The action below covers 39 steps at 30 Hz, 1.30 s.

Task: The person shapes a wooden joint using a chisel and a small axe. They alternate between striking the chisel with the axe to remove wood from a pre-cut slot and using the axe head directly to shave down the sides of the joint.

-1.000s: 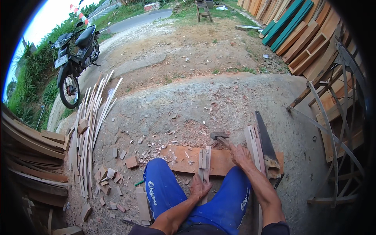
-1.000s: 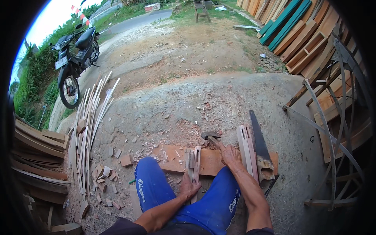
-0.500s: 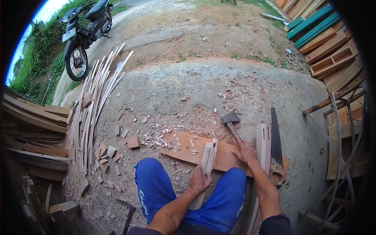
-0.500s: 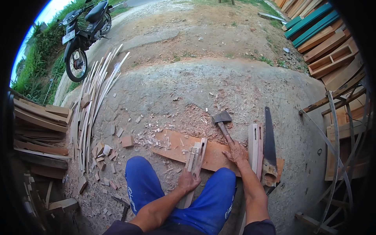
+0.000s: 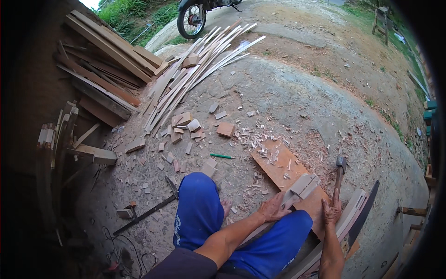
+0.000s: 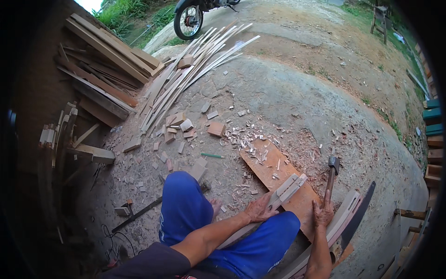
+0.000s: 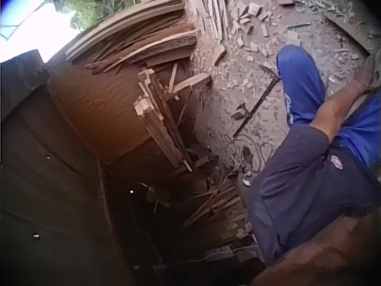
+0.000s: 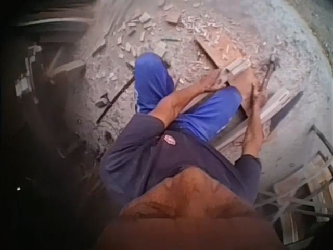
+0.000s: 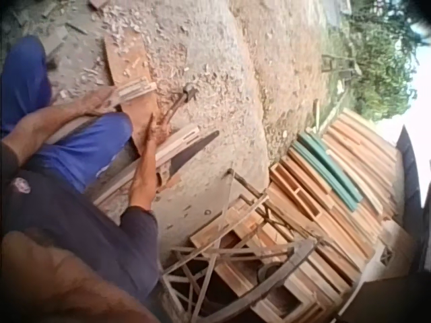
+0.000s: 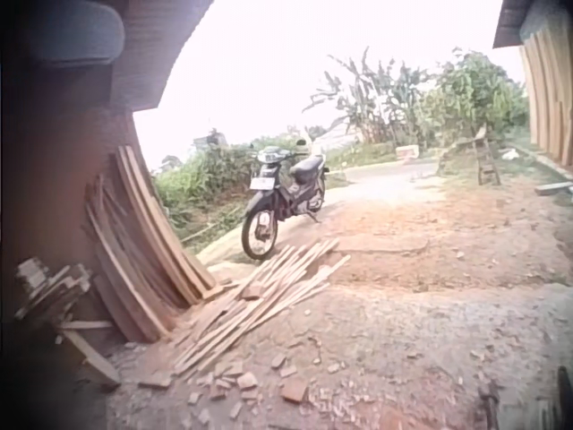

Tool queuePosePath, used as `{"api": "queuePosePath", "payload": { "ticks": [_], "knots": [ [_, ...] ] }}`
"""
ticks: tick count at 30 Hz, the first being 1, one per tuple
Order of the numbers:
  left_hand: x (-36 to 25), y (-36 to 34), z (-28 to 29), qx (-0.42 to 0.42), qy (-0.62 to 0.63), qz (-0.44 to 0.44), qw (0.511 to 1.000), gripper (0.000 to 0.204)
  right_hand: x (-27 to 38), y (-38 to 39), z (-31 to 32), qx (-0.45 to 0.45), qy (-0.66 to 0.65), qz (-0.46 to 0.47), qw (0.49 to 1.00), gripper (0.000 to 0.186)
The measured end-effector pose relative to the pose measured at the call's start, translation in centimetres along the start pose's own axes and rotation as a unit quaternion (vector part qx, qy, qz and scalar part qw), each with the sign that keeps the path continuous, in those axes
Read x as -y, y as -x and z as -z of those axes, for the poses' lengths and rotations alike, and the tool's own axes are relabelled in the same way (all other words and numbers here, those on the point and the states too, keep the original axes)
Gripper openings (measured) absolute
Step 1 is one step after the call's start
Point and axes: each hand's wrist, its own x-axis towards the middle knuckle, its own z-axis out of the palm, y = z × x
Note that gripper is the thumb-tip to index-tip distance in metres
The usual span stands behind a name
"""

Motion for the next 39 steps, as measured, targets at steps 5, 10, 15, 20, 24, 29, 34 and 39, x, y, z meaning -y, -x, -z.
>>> {"api": "queuePosePath", "payload": {
  "ticks": [5,10,15,20,24,29,34,39],
  "knots": [
    [1.4,4.8,2.7,0.005,0.022,0.058,0.998,0.083,-0.9,0.0,-0.3,0.012,0.012,-0.001,1.0,0.09],
    [3.0,11.3,4.0,0.104,-0.091,0.059,0.989,0.099,-0.7,0.0,0.1,0.026,0.017,-0.014,0.999,0.089],
    [5.4,18.5,0.1,0.092,-0.117,0.2,0.968,0.099,-0.3,-0.1,0.1,0.02,0.004,0.015,1.0,0.091],
    [6.7,19.2,-0.6,0.021,-0.112,0.191,0.975,0.07,-0.5,-0.1,0.1,-0.011,0.004,0.043,0.999,0.09],
    [6.5,17.8,0.8,-0.05,-0.102,0.217,0.969,0.054,-0.4,0.0,0.2,0.002,0.008,0.027,1.0,0.09],
    [8.5,17.6,1.1,-0.106,-0.091,0.217,0.966,0.03,0.0,-0.1,0.5,0.016,-0.017,0.025,0.999,0.089],
    [12.0,19.3,-0.6,-0.124,0.007,0.228,0.966,0.019,-0.5,-0.5,0.2,0.032,-0.025,0.05,0.998,0.087],
    [14.9,19.8,-3.9,-0.169,-0.046,0.178,0.968,0.016,-1.8,-1.0,-0.6,0.059,-0.031,0.067,0.996,0.081]
  ]
}}
